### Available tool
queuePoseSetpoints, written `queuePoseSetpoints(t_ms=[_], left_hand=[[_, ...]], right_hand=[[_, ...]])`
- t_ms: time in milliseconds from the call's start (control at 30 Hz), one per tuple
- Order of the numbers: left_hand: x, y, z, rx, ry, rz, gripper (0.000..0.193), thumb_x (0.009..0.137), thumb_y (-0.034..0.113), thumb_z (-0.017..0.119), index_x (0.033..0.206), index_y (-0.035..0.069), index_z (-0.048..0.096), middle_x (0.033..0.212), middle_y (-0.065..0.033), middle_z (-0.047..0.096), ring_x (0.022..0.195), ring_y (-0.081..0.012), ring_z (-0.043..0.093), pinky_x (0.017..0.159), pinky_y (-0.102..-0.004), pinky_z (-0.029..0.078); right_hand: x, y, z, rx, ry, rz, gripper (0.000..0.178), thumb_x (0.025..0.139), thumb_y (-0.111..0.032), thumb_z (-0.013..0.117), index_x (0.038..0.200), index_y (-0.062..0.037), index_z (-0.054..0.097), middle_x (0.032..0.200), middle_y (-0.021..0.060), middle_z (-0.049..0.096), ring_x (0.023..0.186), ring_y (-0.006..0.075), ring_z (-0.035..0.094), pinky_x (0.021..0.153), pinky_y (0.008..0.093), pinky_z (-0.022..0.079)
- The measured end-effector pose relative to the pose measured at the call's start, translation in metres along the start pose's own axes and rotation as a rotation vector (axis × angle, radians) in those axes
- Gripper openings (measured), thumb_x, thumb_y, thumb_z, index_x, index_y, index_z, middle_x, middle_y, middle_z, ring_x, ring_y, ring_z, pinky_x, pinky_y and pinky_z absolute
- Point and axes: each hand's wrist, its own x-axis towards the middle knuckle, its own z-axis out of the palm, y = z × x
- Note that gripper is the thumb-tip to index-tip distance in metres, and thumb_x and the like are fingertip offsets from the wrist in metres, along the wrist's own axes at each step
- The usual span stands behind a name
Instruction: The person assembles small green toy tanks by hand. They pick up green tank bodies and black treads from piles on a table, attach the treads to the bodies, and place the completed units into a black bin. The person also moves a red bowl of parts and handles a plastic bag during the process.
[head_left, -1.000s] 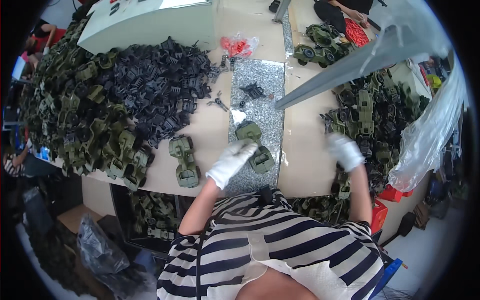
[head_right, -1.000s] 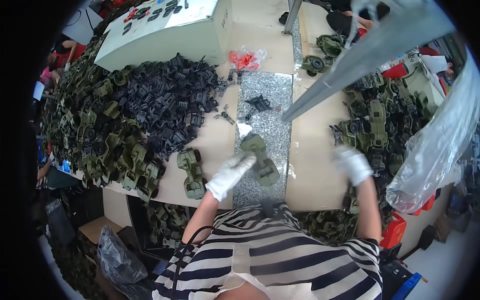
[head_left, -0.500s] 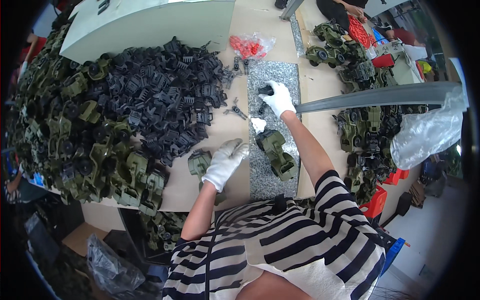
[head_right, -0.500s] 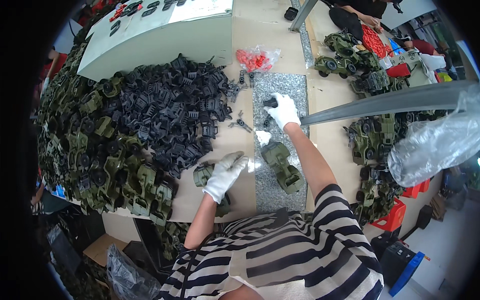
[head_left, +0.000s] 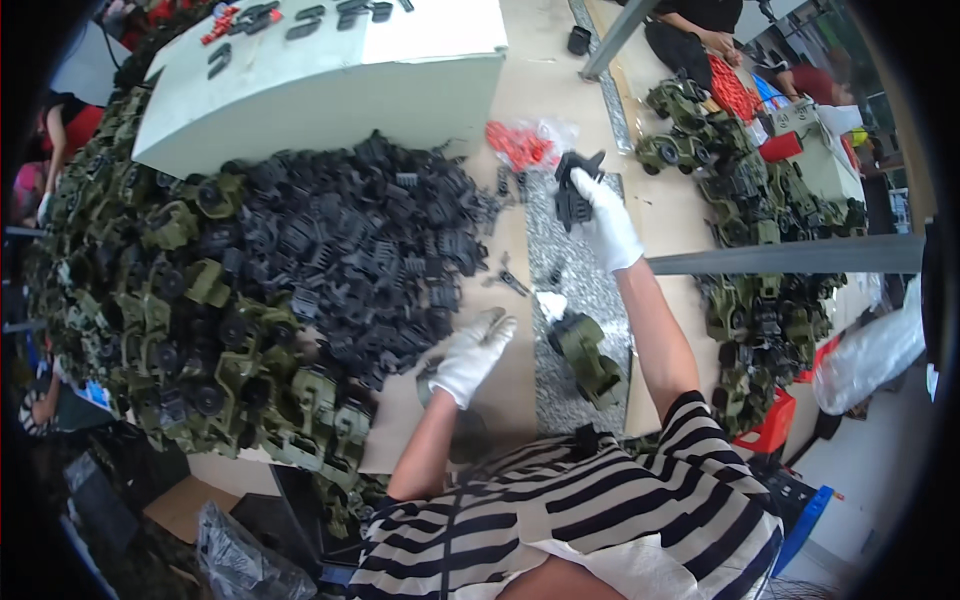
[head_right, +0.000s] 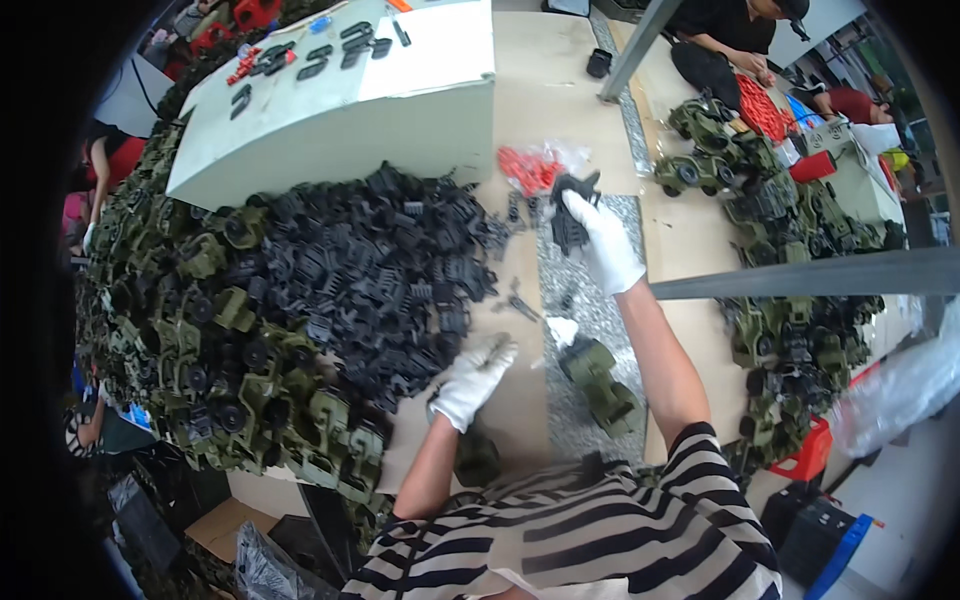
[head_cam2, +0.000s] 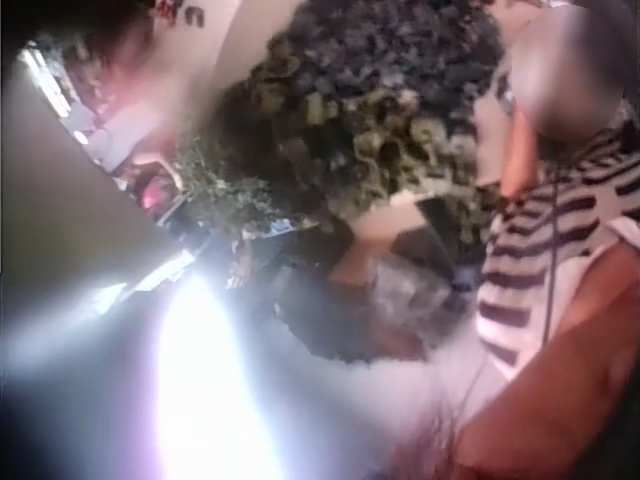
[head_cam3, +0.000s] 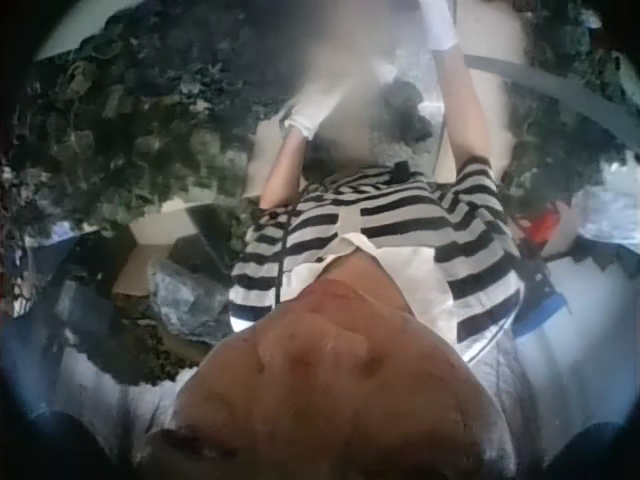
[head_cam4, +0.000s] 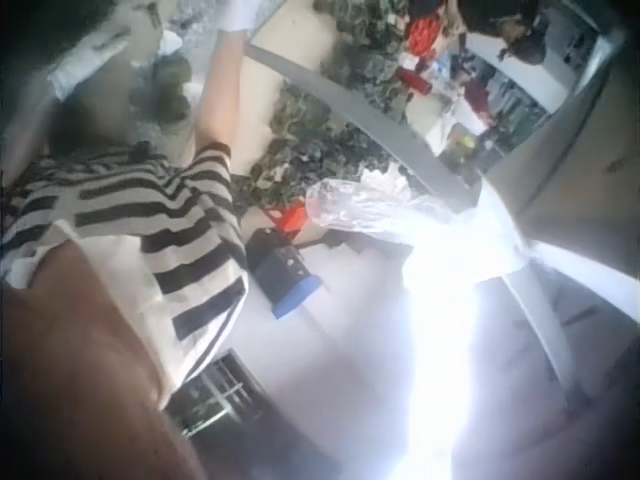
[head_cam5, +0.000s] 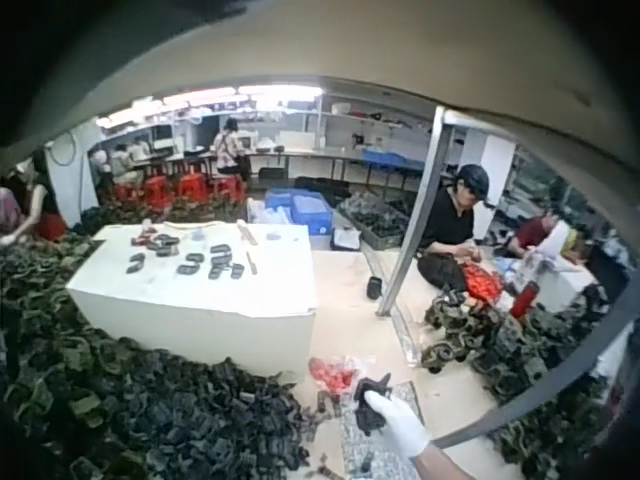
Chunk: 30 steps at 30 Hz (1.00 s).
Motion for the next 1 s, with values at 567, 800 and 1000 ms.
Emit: queuePoseSetpoints(t_ms=[567, 800, 1000], left_hand=[[0.045, 0.028, -0.004, -0.018, 0.054, 0.075, 0.036, 0.093, 0.014, 0.068, 0.123, -0.004, 0.062, 0.113, -0.0093, 0.068, 0.102, -0.0149, 0.062, 0.093, -0.0273, 0.048], [0.161, 0.102, 0.021, 0.728, 0.283, 0.417, 0.054, 0.086, 0.03, 0.067, 0.127, -0.003, 0.056, 0.115, -0.0265, 0.062, 0.106, -0.0417, 0.062, 0.091, -0.0429, 0.05], [0.244, 0.125, 0.044, 0.861, 0.418, 0.511, 0.06, 0.084, 0.036, 0.069, 0.133, 0.004, 0.054, 0.12, -0.0228, 0.061, 0.11, -0.0377, 0.061, 0.091, -0.0441, 0.05]], right_hand=[[0.144, -0.096, 0.05, -1.013, 0.351, -0.927, 0.058, 0.088, -0.051, 0.063, 0.12, -0.0027, 0.066, 0.114, 0.0176, 0.069, 0.106, 0.0289, 0.066, 0.093, 0.034, 0.049], [0.169, 0.014, -0.024, -1.355, 0.224, -0.287, 0.067, 0.084, -0.052, 0.065, 0.131, -0.0047, 0.059, 0.127, 0.0199, 0.063, 0.116, 0.0349, 0.06, 0.101, 0.0384, 0.046], [0.208, 0.046, -0.084, -1.001, 0.187, -0.368, 0.043, 0.092, -0.035, 0.063, 0.119, -0.0018, 0.067, 0.104, 0.0126, 0.072, 0.093, 0.0255, 0.067, 0.083, 0.0357, 0.052]])
